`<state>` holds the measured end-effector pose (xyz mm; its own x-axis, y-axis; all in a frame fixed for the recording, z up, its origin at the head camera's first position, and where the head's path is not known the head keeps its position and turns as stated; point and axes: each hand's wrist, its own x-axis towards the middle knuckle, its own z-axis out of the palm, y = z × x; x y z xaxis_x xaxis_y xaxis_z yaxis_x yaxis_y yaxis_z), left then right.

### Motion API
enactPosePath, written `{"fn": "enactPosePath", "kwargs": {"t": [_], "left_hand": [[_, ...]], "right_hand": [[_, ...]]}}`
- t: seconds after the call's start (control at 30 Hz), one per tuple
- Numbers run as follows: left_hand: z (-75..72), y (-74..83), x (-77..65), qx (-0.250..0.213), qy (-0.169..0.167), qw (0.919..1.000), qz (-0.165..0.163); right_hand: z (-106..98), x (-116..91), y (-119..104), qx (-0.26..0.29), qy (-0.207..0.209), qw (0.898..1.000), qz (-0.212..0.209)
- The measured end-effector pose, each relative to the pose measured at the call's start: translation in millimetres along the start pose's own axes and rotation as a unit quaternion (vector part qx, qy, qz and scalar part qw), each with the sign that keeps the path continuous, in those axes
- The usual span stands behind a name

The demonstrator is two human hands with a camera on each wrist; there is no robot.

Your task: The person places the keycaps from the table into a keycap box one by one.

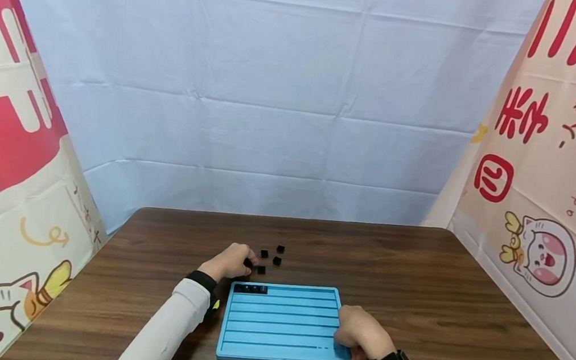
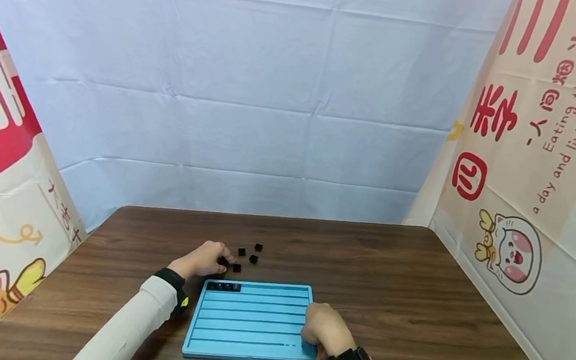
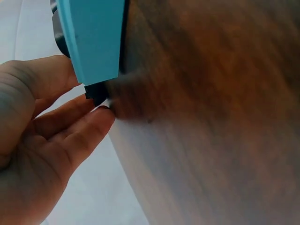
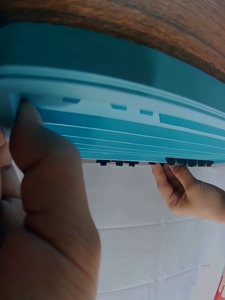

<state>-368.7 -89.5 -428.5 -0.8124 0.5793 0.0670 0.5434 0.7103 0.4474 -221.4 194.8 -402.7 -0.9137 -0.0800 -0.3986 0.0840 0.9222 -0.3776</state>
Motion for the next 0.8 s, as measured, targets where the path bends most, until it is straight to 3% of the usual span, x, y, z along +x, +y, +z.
{"fn": "enactPosePath", "kwargs": {"t": [0.27,0.8], "left_hand": [[-1.6,-0.4,0.2,0.021,0.013,0.9997,-0.009],[-6.1,2.5,-4.8,0.014,0.001,0.9991,-0.040]], "right_hand": [[-1.2,0.6,0.6,0.000,-0.007,1.000,-0.002],[-0.3,1.8,-0.3,-0.006,-0.005,1.000,0.003]]}}
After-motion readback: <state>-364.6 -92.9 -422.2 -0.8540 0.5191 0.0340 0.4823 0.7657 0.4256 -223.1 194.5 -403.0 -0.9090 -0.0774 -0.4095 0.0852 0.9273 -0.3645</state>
